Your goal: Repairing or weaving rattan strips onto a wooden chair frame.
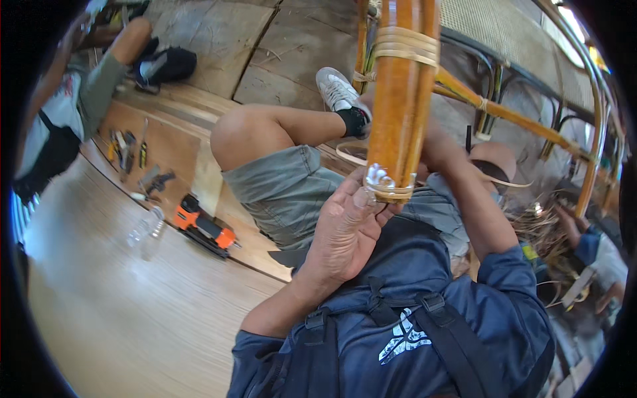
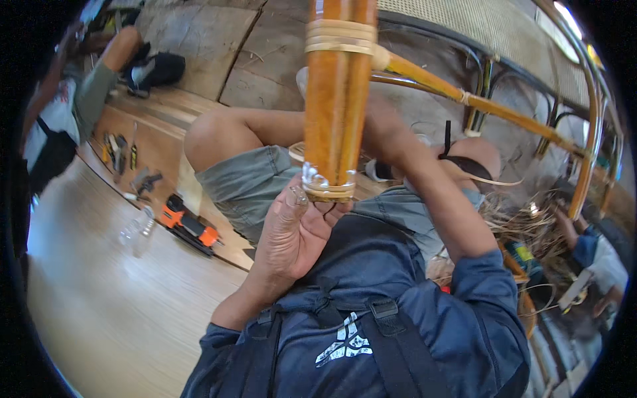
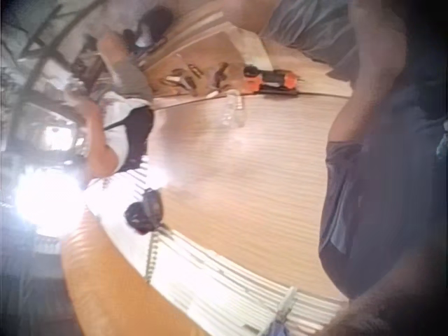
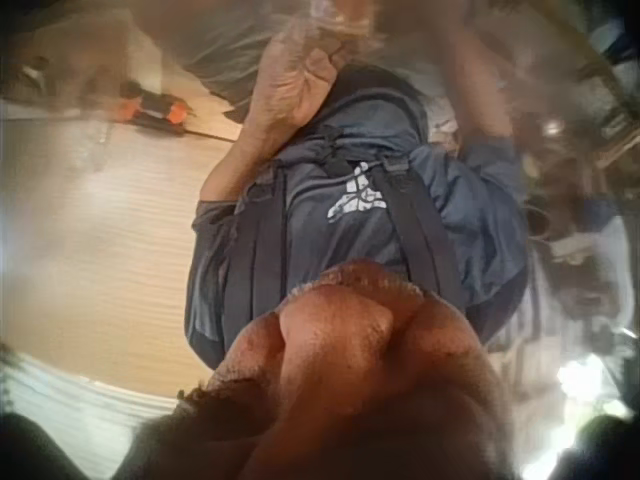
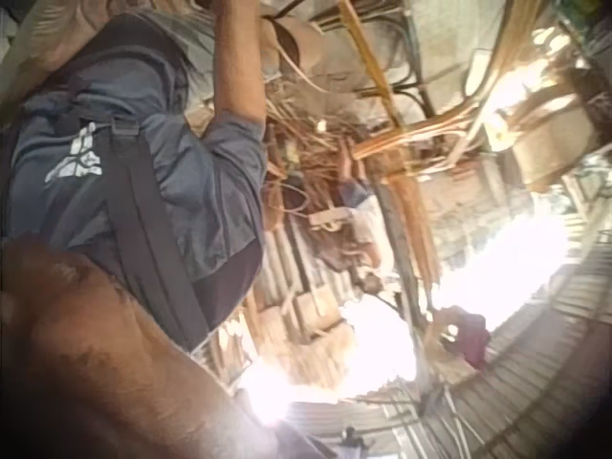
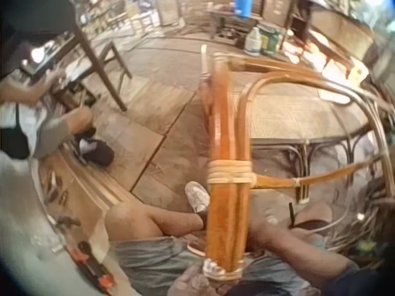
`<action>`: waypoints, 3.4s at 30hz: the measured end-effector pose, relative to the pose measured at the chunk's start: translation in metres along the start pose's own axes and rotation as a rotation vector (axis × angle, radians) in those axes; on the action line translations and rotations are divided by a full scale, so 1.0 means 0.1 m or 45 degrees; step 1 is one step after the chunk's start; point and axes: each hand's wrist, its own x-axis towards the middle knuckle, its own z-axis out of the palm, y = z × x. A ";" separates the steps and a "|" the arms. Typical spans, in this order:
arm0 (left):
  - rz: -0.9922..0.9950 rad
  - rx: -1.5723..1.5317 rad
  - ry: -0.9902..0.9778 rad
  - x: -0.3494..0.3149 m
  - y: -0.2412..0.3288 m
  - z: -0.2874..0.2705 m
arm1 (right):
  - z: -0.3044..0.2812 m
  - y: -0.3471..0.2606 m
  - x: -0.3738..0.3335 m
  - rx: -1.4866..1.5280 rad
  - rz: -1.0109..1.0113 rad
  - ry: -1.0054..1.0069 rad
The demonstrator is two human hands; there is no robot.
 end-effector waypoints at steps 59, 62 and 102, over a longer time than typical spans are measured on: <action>0.083 0.633 0.054 0.13 0.00 0.13 | -0.20 -1.14 -0.79 1.156 -0.085 0.842; 0.154 0.595 0.114 0.10 -0.03 0.12 | -0.11 -0.84 -1.30 1.185 0.206 1.047; 0.194 0.581 0.060 0.07 -0.10 0.05 | -0.45 -0.22 -0.98 0.135 0.099 0.113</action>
